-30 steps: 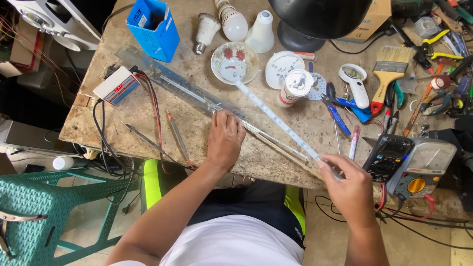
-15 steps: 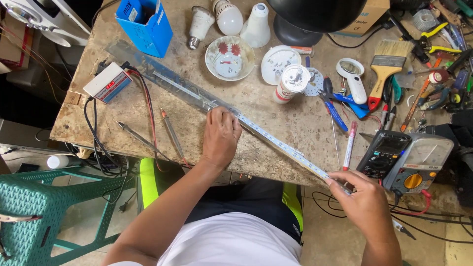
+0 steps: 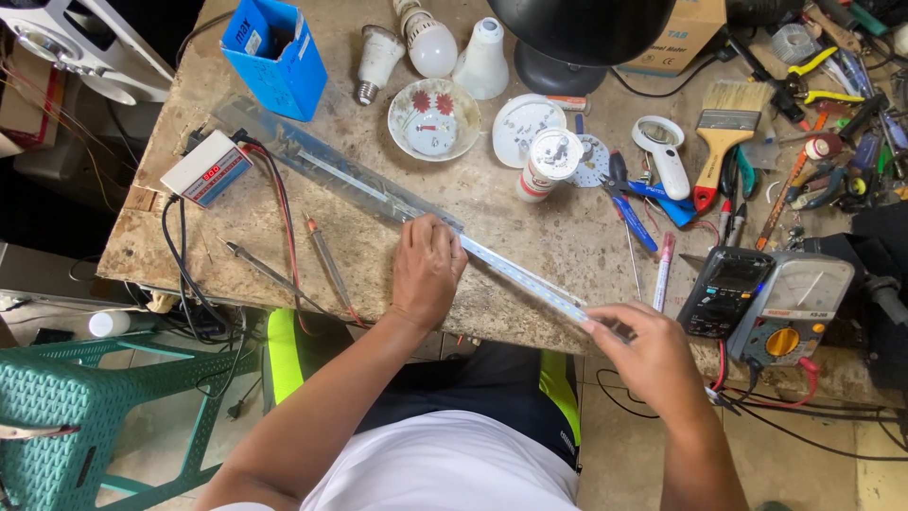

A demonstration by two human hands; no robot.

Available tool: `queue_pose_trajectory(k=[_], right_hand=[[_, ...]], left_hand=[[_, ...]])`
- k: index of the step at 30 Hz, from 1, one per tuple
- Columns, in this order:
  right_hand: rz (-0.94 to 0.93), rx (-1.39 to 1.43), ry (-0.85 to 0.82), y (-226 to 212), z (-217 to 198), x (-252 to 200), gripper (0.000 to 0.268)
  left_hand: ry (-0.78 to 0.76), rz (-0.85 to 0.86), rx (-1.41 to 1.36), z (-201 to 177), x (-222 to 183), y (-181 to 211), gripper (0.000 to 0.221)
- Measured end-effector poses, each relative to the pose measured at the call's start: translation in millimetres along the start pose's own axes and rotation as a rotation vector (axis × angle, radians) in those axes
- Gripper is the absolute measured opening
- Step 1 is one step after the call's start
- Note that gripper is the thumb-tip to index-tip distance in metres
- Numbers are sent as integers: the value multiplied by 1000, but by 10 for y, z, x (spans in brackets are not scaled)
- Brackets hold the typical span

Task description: Testing LED strips with multimeter probes and soldering components on a repair bench.

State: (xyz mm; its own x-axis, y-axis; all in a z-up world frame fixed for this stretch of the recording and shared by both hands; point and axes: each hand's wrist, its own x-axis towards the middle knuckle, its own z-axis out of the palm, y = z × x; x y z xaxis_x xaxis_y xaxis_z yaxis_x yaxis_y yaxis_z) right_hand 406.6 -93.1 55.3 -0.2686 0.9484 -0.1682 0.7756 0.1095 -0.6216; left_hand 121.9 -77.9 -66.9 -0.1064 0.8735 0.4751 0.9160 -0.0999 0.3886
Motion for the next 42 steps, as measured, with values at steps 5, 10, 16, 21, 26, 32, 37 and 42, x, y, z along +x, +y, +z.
queue_pose_trajectory(k=[5, 10, 16, 21, 26, 32, 37, 42], right_hand=[[-234, -78, 76, -267, 329, 342, 19], [-361, -317, 133, -304, 352, 282, 35], [-186, -666, 106, 24, 203, 30, 65], [-78, -351, 34, -66, 274, 63, 37], [-172, -299, 49, -142, 501, 228, 35], [-224, -184, 209, 40, 534, 206, 28], [-226, -112, 245, 116, 411, -31, 23], [-418, -277, 317, 343, 369, -234, 31]], left_hand=[[87, 106, 95, 144, -102, 126, 19], [117, 88, 110, 117, -84, 177, 19], [-88, -27, 61, -77, -51, 325, 27], [-141, 62, 67, -134, -137, 639, 22], [-221, 145, 55, -147, -265, 893, 22], [-105, 407, -156, -246, -141, 768, 36], [-426, 599, 118, -375, 266, 561, 125], [-263, 649, -135, 74, 337, 494, 23]])
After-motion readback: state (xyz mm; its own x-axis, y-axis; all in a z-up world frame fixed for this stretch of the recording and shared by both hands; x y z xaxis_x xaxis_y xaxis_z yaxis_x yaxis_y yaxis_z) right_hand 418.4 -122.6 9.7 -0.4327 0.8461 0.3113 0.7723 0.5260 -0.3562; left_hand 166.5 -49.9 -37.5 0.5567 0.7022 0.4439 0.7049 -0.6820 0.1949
